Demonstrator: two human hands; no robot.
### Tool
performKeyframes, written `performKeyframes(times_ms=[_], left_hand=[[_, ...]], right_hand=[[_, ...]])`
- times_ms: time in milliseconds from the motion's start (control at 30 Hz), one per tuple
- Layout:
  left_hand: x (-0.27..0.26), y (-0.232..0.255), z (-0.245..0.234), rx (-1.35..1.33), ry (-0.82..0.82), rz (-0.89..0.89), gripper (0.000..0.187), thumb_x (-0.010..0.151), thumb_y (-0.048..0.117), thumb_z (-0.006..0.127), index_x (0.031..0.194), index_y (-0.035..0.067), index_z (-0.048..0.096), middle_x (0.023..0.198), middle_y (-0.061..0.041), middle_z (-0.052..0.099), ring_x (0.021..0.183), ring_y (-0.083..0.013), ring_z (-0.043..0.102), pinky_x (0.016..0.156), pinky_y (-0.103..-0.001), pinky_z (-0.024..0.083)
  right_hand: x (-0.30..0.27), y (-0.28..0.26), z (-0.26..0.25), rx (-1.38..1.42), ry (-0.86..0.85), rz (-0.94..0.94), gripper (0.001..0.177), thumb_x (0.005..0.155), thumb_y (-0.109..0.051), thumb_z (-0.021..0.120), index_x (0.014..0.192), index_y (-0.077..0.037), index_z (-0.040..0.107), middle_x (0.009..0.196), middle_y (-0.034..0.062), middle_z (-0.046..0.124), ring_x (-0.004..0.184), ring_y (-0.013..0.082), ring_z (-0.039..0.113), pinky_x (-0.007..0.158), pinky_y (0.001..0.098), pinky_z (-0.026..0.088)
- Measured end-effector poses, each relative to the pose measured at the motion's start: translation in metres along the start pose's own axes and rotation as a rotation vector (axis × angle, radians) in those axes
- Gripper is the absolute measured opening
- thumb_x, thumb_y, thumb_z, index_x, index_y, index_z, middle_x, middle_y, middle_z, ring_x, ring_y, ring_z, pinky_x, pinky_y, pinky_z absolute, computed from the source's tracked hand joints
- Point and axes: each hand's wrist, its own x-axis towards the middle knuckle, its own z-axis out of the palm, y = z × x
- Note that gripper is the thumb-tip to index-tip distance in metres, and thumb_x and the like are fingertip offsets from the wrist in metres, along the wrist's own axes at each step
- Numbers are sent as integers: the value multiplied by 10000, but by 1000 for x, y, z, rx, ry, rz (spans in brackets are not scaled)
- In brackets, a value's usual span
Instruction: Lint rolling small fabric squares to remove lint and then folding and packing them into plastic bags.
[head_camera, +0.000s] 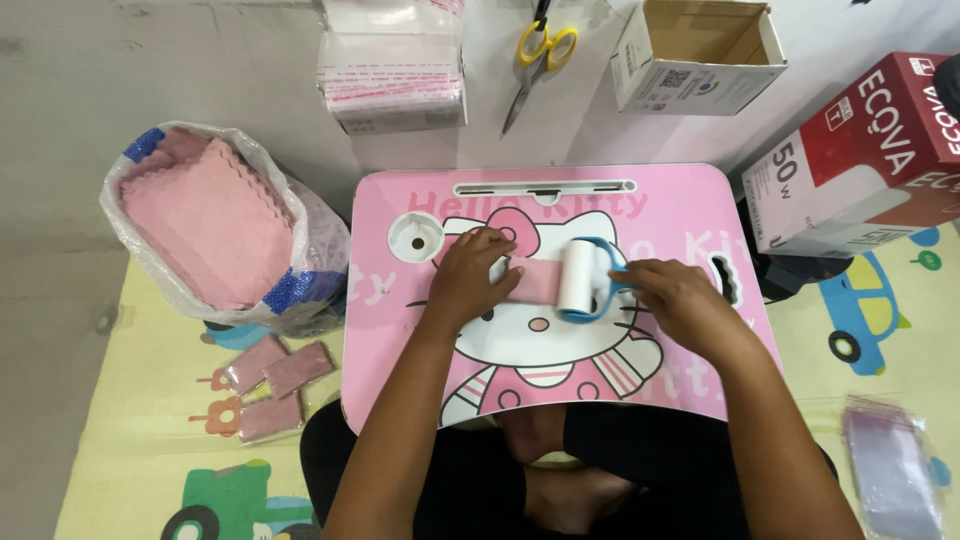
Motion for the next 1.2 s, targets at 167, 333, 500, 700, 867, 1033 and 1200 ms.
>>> performKeyframes(times_ms=[167, 333, 500, 700, 867, 1033, 1200], left_hand=[[1, -13, 16, 36, 77, 60, 290, 904, 327, 686, 1121, 138, 727, 1187, -48, 632, 1107, -288, 609, 946, -441, 506], [3, -15, 24, 32, 78, 47, 245, 885, 353, 712, 995, 135, 711, 1160, -32, 639, 1090, -278, 611, 938, -446, 506], [-9, 13, 34, 84, -92, 5, 352, 846, 408, 699, 661, 110, 675, 1139, -77, 657, 1039, -369, 631, 851, -502, 513], [-7, 33, 6, 32, -62, -133, 345, 918, 425, 646, 985, 94, 714, 1080, -77, 634, 1044, -310, 663, 863, -437, 558], [7, 30, 22, 175, -59, -117, 527, 903, 419, 681, 1277, 49, 648, 1163, -103, 607, 1122, -323, 614, 947, -516, 513], [14, 27, 24, 192, -127, -128, 455, 895, 348, 724, 1252, 70, 676, 1156, -75, 605, 1132, -299, 593, 950, -525, 487], [17, 15, 37, 122, -133, -181, 355, 923, 354, 668, 1187, 118, 693, 1168, -55, 598, 1167, -304, 583, 954, -540, 487]], right_hand=[[-12, -5, -14, 42, 69, 32, 299, 941, -38, 622, 1187, -167, 732, 1194, 100, 747, 1083, 358, 711, 894, 463, 537], [-23, 1, -4, 206, 261, 72, 356, 949, -39, 647, 1260, -198, 713, 1240, 29, 728, 1138, 296, 692, 945, 412, 539], [-33, -3, 9, 274, 387, 230, 376, 992, -33, 618, 1353, -131, 658, 1236, 98, 698, 1153, 332, 671, 946, 448, 548], [-24, 19, 37, 200, 490, 289, 506, 947, 17, 563, 1443, -82, 585, 1232, 206, 623, 1158, 425, 631, 958, 505, 545], [-4, 21, 50, 124, 530, 301, 535, 933, 31, 548, 1463, -33, 534, 1215, 249, 554, 1132, 457, 623, 926, 512, 568], [3, -5, 45, 155, 447, 385, 521, 963, 6, 536, 1481, -14, 482, 1243, 265, 516, 1135, 458, 624, 894, 508, 584], [4, -10, 41, -203, 535, 391, 518, 944, -202, 710, 1422, -73, 557, 1363, 215, 478, 1266, 466, 496, 932, 592, 483]])
